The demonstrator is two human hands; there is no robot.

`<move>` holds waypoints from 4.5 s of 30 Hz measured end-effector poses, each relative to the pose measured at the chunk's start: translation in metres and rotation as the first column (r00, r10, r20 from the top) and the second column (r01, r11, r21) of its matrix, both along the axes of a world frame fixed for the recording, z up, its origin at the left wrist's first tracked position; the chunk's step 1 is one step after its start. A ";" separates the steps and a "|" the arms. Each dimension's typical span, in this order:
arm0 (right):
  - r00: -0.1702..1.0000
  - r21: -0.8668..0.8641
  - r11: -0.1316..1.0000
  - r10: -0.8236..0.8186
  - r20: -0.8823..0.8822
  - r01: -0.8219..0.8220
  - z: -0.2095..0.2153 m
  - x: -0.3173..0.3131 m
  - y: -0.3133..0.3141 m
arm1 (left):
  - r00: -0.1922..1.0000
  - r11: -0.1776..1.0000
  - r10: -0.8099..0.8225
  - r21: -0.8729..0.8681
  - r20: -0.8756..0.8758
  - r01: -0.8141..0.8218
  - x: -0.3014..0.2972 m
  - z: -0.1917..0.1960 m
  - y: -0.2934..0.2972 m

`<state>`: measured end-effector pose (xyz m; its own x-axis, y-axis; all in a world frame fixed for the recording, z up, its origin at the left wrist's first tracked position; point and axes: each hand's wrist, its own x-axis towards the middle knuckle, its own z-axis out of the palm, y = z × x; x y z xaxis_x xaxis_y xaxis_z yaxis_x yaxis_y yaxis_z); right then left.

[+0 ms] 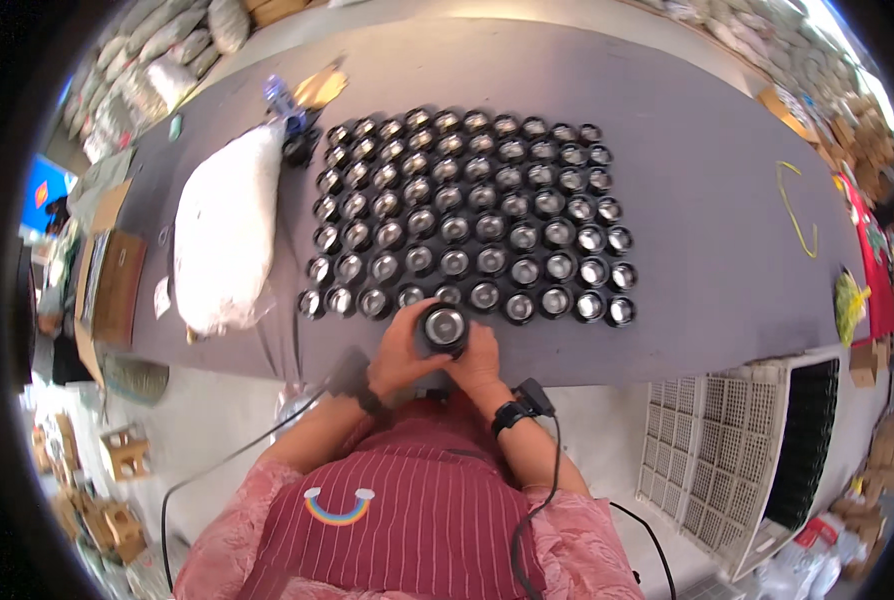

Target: Picking up circular industrial components from a table and placing them neatly into a storage crate.

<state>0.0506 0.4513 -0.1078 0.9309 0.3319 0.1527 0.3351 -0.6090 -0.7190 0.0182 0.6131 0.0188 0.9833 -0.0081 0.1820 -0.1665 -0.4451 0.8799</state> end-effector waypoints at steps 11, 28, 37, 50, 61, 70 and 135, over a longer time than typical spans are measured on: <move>0.984 0.231 0.957 -0.168 -0.060 0.177 0.025 -0.048 -0.052 | 0.951 0.906 -0.234 -0.400 -0.200 0.138 -0.017 -0.038 -0.045; 0.794 0.450 0.694 -0.605 -0.057 0.561 0.130 -0.024 -0.370 | 0.706 0.674 -0.706 -0.363 -0.060 0.643 0.083 0.093 -0.402; 0.623 0.596 0.447 -0.774 -0.116 0.667 0.200 0.018 -0.650 | 0.587 0.542 -0.809 -0.342 0.036 0.768 0.158 0.079 -0.644; 0.266 0.470 0.193 -0.959 -0.094 0.862 0.047 0.098 -0.943 | 0.728 0.433 -0.629 0.656 -0.271 0.619 0.241 -0.076 -0.683; 0.096 0.455 0.021 -0.985 -0.141 0.890 -0.032 0.192 -1.012 | 0.756 0.409 -0.569 0.686 -0.324 0.602 0.247 -0.091 -0.682; -0.079 0.180 -0.126 -0.966 -0.244 0.976 -0.025 0.209 -1.019 | 0.747 0.390 -0.566 0.685 -0.348 0.615 0.248 -0.091 -0.684; 0.994 -0.190 0.976 -0.106 -0.008 0.102 0.046 0.090 -0.124 | 0.791 0.662 0.612 0.541 0.009 -0.519 -0.022 -0.065 0.169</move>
